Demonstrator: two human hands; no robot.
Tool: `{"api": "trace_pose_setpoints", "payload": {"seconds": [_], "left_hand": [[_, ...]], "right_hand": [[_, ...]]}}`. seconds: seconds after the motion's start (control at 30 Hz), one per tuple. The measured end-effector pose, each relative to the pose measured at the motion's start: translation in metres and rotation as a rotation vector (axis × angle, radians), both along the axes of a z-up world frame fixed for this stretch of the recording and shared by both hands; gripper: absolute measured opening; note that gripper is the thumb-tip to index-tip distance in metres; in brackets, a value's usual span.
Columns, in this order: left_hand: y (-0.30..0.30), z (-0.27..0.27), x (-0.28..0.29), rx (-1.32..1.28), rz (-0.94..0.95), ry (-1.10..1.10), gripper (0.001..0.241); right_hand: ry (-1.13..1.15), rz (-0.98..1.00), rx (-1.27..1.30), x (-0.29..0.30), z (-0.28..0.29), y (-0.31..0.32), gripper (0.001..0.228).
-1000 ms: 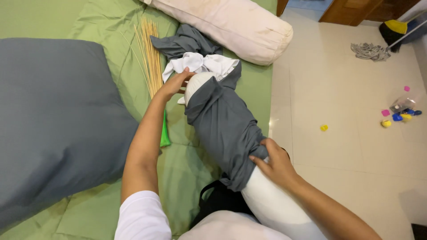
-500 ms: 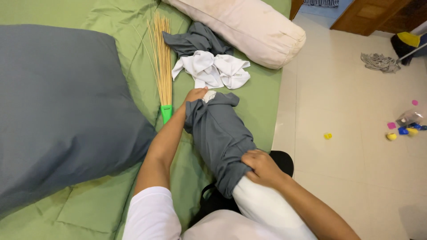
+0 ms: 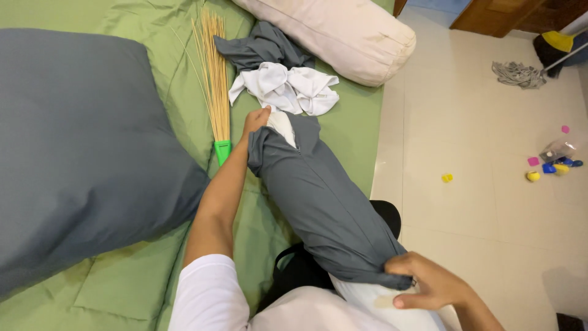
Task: The person uses a broom to hit a cylindrical pillow on a bed, then picks up a gray pillowcase and puts it onto the pillow. The person adjusts the case and smooths the pillow.
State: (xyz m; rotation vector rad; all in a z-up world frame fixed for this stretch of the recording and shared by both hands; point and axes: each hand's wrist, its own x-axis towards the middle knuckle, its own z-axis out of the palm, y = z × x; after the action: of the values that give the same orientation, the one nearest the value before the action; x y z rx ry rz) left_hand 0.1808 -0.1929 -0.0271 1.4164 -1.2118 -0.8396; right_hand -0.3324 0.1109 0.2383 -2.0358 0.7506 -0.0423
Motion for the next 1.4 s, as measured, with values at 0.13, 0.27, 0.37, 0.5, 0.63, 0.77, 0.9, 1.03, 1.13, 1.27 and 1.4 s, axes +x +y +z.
{"api": "trace_pose_setpoints", "payload": {"seconds": [0.13,0.27,0.37,0.5,0.63,0.77,0.9,1.03,1.13,1.27,1.4], "left_hand": [[0.003,0.027,0.019,-0.128,-0.141,0.39,0.037],[0.001,0.009,0.046,-0.286,-0.32,0.276,0.031],[0.013,0.006,0.069,-0.189,-0.465,-0.099,0.034],[0.054,0.085,0.065,0.677,-0.342,-0.284,0.048],[0.042,0.066,0.046,0.895,-0.253,-0.287,0.075],[0.045,0.002,0.026,0.619,-0.26,-0.539,0.078],[0.05,0.017,0.036,0.157,0.074,-0.452,0.068],[0.021,0.046,0.051,-0.015,0.29,-0.225,0.066],[0.003,0.053,0.049,-0.194,0.345,-0.031,0.068],[-0.004,0.072,0.047,-0.282,0.112,0.229,0.062],[-0.003,0.086,0.051,0.201,-0.141,0.001,0.076]], "right_hand": [[-0.446,-0.353,0.179,-0.02,-0.028,-0.046,0.066],[-0.305,-0.306,0.015,0.013,-0.069,-0.061,0.066],[-0.255,-0.406,0.255,0.028,-0.102,-0.052,0.063],[-0.391,-0.334,0.214,0.045,-0.097,-0.046,0.046],[-0.4,-0.288,-0.021,0.052,-0.102,-0.044,0.027],[-0.287,-0.209,-0.046,0.058,-0.11,-0.049,0.038],[-0.232,-0.303,-0.033,0.055,-0.065,-0.049,0.038],[-0.062,-0.371,-0.222,0.046,-0.02,-0.04,0.048],[-0.041,-0.187,-0.616,0.073,0.023,-0.023,0.046],[0.008,-0.176,-0.873,0.088,0.018,-0.01,0.041],[-0.032,-0.056,-0.849,0.115,-0.005,0.013,0.039]]}}
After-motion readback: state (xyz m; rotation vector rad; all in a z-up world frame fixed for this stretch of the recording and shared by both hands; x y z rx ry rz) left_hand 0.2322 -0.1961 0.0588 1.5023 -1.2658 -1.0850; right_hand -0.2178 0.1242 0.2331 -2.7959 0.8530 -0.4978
